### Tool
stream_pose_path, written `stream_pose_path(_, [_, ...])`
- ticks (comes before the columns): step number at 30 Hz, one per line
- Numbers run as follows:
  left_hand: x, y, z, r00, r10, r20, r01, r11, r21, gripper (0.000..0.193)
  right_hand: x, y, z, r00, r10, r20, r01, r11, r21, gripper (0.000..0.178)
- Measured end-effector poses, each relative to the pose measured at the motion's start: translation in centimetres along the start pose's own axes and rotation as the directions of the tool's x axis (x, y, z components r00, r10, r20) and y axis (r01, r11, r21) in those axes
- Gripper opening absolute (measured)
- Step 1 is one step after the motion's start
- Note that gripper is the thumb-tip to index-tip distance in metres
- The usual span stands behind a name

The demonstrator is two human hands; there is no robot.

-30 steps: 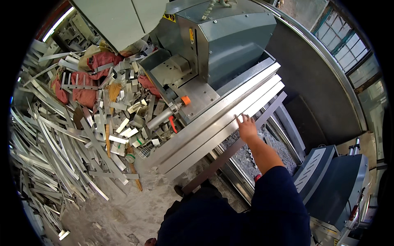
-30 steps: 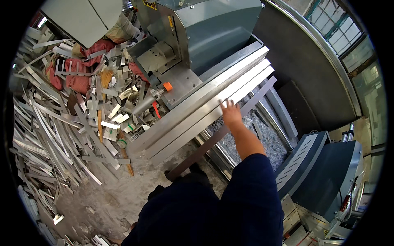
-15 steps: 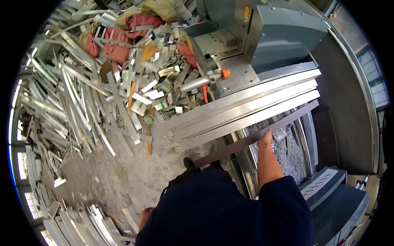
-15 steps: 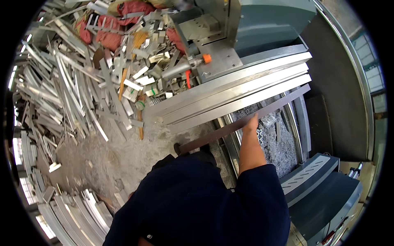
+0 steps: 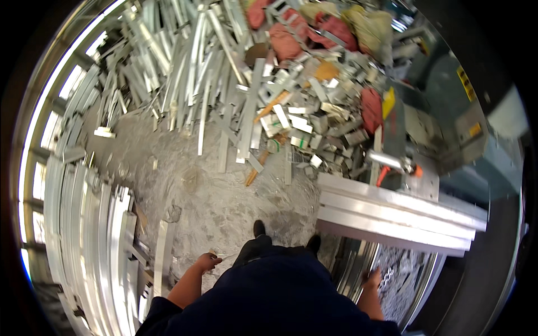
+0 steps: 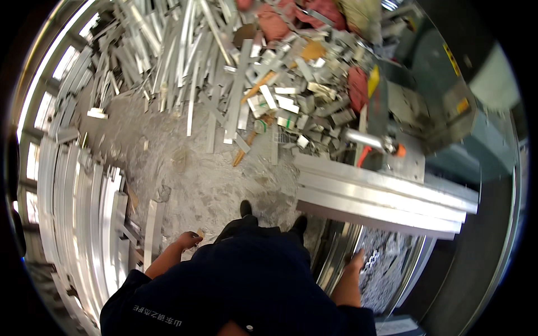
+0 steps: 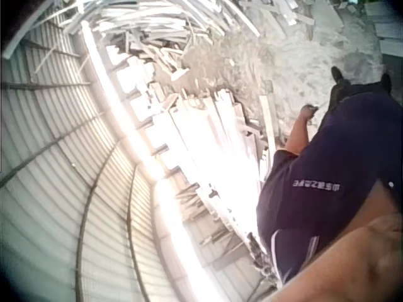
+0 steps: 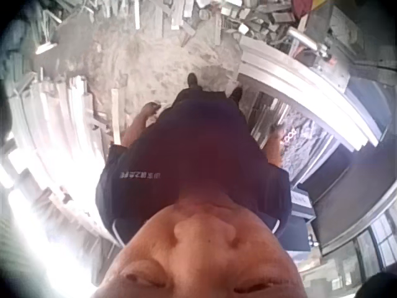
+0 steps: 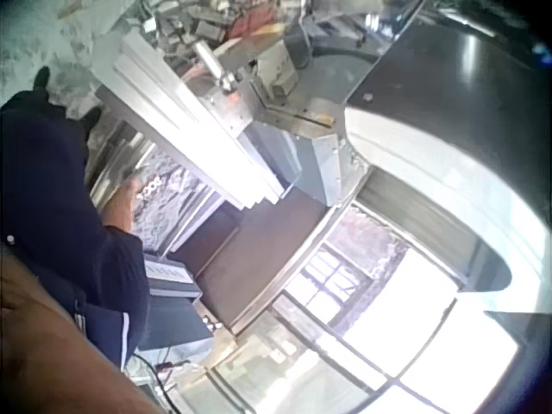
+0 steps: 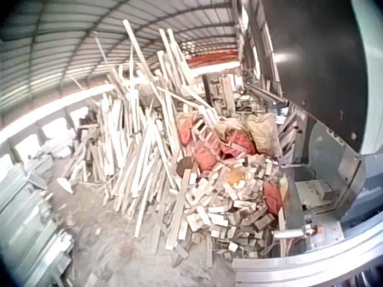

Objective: The person walks through a cluttered workshop carrying long metal bars. They place the bars into a cutting machine, operate the controls to cut the metal, and then remove the cut pieces. The person repeats this process with multiple bars, stacking the finished pieces nearby.

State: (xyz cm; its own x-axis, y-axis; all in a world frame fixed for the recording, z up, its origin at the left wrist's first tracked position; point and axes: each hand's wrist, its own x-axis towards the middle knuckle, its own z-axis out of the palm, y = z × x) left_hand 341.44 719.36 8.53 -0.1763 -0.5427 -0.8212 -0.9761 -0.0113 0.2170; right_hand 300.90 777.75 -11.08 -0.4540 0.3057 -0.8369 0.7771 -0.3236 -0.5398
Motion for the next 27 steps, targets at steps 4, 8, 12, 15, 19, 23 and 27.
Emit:
stream_pose_path(4, [7.7, -1.2, -1.7, 0.996, 0.056, 0.069, -0.058, 0.998, 0.03, 0.056, -4.5, 4.6, -0.3, 0.971, 0.209, 0.117, -0.09, 0.771, -0.631, 0.039])
stream_pose_path(8, [12.4, -4.8, -4.7, 0.994, 0.109, 0.012, -0.109, 0.994, -0.019, 0.056, -22.1, 1.1, 9.3, 0.88, 0.218, 0.422, 0.375, 0.226, -0.899, 0.041])
stream_pose_path(12, [15.6, -8.2, -10.2, 0.989, 0.133, -0.066, -0.145, 0.958, -0.249, 0.053, -28.5, 4.8, 18.6, 0.931, 0.16, 0.328, 0.272, 0.298, -0.915, 0.038])
stream_pose_path(15, [18.3, -12.2, -15.0, 0.99, 0.1, -0.099, -0.126, 0.944, -0.304, 0.049, -22.5, 9.0, 25.1, 0.781, 0.356, 0.513, 0.54, 0.03, -0.841, 0.036])
stream_pose_path(19, [18.8, -20.6, -21.1, 0.99, -0.082, -0.119, 0.046, 0.959, -0.281, 0.045, -30.9, 14.1, 40.6, 0.822, 0.224, 0.524, 0.497, 0.168, -0.851, 0.037])
stream_pose_path(23, [19.5, -23.8, -26.1, 0.966, -0.162, -0.202, 0.038, 0.861, -0.508, 0.042, -34.5, 17.2, 50.0, 0.719, 0.251, 0.648, 0.669, 0.004, -0.744, 0.043])
stream_pose_path(27, [22.3, -25.5, -30.7, 0.962, -0.191, -0.193, 0.003, 0.72, -0.694, 0.042, -37.9, 20.6, 59.3, 0.753, 0.32, 0.575, 0.643, -0.171, -0.747, 0.044])
